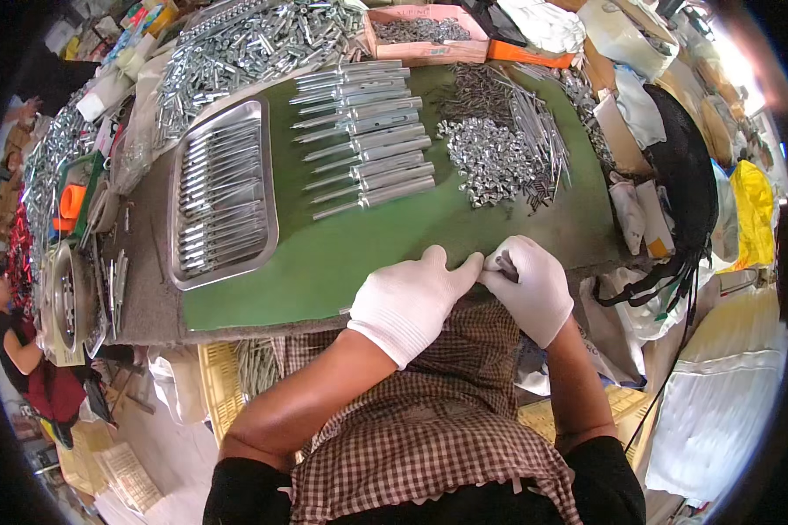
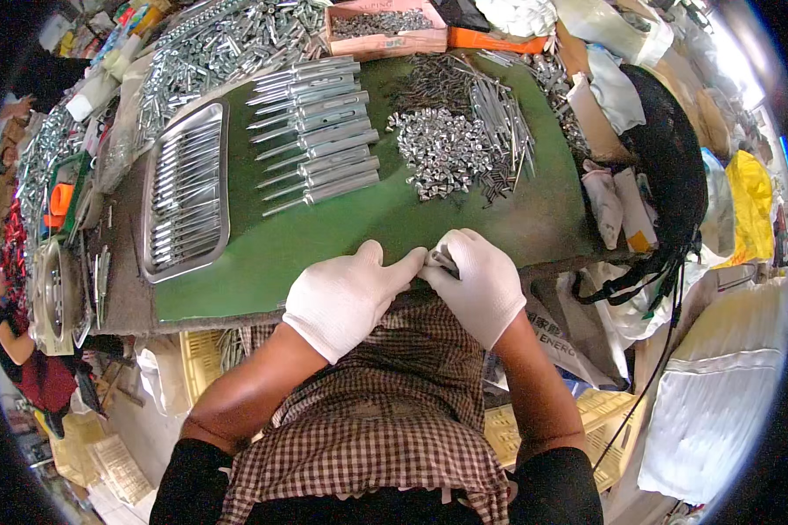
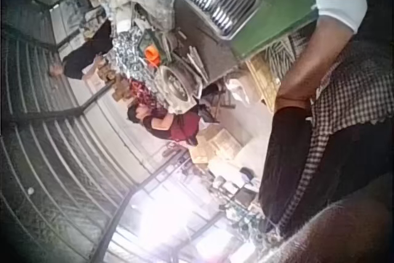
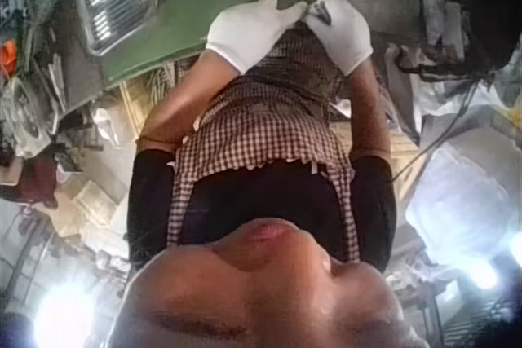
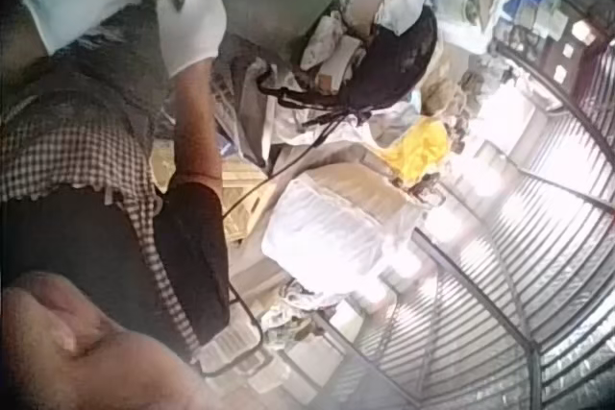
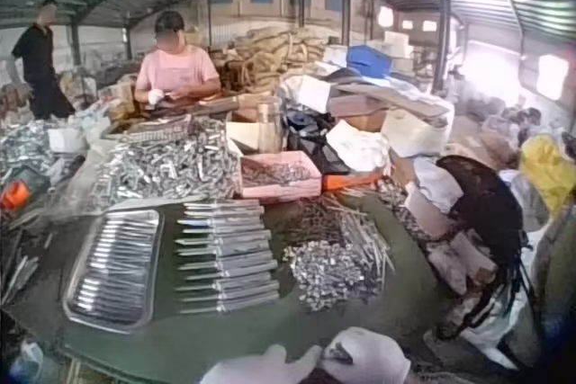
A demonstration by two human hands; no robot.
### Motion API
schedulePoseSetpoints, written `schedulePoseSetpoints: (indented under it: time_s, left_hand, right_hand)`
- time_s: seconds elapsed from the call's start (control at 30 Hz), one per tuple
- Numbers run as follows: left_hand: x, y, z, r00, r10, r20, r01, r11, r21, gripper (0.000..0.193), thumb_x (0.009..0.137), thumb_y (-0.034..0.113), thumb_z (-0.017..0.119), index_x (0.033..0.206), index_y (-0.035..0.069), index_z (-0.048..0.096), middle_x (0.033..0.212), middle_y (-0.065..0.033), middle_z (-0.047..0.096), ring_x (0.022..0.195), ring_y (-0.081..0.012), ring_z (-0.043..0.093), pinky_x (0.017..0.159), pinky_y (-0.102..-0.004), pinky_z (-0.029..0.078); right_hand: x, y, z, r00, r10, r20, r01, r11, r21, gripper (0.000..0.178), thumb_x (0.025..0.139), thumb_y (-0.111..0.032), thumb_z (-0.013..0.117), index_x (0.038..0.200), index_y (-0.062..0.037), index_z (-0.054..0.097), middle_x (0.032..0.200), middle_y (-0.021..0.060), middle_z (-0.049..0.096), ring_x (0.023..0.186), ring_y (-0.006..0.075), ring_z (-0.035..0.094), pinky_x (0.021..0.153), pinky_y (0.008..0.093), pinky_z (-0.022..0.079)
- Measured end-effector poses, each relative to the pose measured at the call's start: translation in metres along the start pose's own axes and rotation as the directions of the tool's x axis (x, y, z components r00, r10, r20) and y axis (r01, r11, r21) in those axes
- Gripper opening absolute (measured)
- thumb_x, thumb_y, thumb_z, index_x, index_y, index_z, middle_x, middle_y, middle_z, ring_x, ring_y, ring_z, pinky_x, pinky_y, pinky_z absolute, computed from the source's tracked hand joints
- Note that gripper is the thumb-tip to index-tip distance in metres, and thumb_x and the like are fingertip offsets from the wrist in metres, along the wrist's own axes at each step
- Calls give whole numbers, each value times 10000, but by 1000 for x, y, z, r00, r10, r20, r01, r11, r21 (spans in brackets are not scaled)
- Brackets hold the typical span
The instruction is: The person assembles metal components by picking up small metal clips from the work surface and attaching them onto metal shafts by hand.
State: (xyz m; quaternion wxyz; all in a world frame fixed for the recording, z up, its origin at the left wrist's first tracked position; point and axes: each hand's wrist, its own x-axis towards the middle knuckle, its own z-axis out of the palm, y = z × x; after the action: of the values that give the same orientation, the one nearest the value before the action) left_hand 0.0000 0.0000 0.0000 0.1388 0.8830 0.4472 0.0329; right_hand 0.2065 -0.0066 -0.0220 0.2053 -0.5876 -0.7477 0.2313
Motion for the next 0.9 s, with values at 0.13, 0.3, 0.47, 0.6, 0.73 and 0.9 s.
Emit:
schedulePoseSetpoints:
  time_s: [0.13,0.3,0.47,0.6,0.73,0.9]
  left_hand:
    - [2,-1,-5,1000,3,-19,-3,1000,4,398,886,165,544,1280,216,554,821,-122,578,640,-303,657,551,-423,539]
    - [6,-1,-7,998,41,-42,-40,999,10,344,888,167,537,1229,202,563,760,-104,579,644,-304,662,554,-427,545]
    - [7,2,-12,999,6,41,-8,999,42,324,897,169,535,1219,190,569,772,-110,598,645,-303,667,560,-428,558]
    - [8,1,-12,998,5,64,-7,999,32,289,899,178,539,1185,185,584,765,-109,597,627,-301,662,552,-428,555]
    - [8,0,-3,998,45,-32,-44,999,32,202,901,186,545,1087,114,579,759,-99,594,615,-289,665,533,-409,552]
    - [21,24,10,985,51,-166,-15,978,208,62,868,124,550,901,72,544,722,-63,585,589,-245,669,482,-350,538]
  right_hand:
    - [6,-12,-11,998,-39,-53,52,959,280,289,795,-91,718,1059,-83,600,920,21,608,714,147,555,636,300,457]
    - [26,-19,14,970,205,-130,177,-230,957,358,1001,-337,457,867,-34,592,663,-1,437,518,87,340,457,247,260]
    - [31,-22,25,938,310,-157,260,-324,910,474,1011,-380,378,732,-34,545,572,-16,303,459,111,252,433,284,197]
    - [31,-30,30,931,268,-249,327,-306,894,380,992,-256,434,704,-29,532,579,-18,338,475,94,286,443,268,208]
    - [30,-33,42,853,186,-487,415,323,850,435,977,-246,436,599,-31,463,528,-4,336,450,90,274,440,268,188]
    - [26,-20,33,886,247,-391,376,107,920,572,997,-377,372,534,-46,426,503,-13,294,443,107,257,452,295,177]
